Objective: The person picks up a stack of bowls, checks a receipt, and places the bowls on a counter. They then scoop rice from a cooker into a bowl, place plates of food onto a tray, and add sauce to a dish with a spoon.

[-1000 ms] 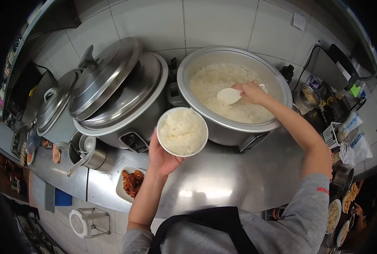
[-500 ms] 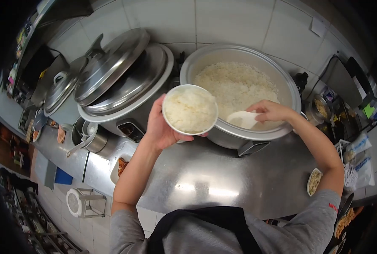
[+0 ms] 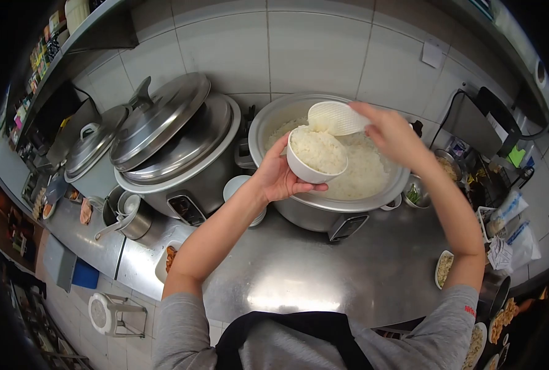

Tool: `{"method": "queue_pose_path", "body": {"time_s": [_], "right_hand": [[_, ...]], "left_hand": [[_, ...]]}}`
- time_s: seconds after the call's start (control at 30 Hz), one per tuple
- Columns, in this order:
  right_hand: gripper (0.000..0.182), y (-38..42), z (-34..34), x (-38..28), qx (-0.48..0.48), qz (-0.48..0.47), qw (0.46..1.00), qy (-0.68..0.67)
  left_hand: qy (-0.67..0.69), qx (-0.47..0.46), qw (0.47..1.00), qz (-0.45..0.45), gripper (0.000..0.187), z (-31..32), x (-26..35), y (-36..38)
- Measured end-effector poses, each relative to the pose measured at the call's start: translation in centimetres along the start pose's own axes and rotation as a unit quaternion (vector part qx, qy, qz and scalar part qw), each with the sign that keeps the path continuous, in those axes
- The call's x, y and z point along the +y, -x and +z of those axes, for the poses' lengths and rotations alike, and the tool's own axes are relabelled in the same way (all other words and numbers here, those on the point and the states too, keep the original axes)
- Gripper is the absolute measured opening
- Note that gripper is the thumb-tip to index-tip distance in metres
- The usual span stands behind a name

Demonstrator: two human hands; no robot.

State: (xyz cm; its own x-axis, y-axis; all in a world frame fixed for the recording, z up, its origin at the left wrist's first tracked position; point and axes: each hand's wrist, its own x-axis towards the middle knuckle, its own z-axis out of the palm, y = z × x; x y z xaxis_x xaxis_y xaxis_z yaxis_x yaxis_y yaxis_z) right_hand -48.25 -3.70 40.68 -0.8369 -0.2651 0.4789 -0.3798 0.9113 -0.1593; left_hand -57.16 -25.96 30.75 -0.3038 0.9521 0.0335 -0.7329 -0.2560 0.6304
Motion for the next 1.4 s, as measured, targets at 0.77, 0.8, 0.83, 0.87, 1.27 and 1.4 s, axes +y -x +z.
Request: {"method": "queue_pose_path", "body": {"time_s": [0.77, 0.8, 0.83, 0.87, 1.27, 1.4], "right_hand": [[0.054, 2.0, 11.1, -20.7, 0.067, -0.082, 0.992, -0.075], [0.052, 0.8, 12.1, -22.1, 0.083, -0.122, 0.984, -0.102], [0.05, -0.7, 13.1, -23.2, 0.098, -0.162, 0.973, -0.133], [0.049, -2.4, 14.2, -24.3, 0.091, -0.115, 0.969, -0.197], [0.015, -23.7, 40.0, -45.2, -0.142, -0.249, 0.954, -0.087], [0.02, -30.3, 33.2, -47.0, -0.029, -0.265, 0.964, -0.005]], "left_hand": [[-0.094, 0.201, 0.942, 0.254, 0.07, -2.0, -0.3, 17.6], [-0.079, 0.217, 0.935, 0.271, 0.069, -2.8, -0.7, 19.7], [-0.065, 0.234, 0.926, 0.289, 0.068, -3.7, -1.2, 22.3], [-0.052, 0.239, 0.921, 0.303, 0.07, -4.0, -1.8, 25.2], [0.087, 0.428, 0.763, 0.476, 0.07, -9.2, -14.3, 49.8], [0.094, 0.491, 0.694, 0.519, 0.076, -10.7, -16.7, 53.9]]}}
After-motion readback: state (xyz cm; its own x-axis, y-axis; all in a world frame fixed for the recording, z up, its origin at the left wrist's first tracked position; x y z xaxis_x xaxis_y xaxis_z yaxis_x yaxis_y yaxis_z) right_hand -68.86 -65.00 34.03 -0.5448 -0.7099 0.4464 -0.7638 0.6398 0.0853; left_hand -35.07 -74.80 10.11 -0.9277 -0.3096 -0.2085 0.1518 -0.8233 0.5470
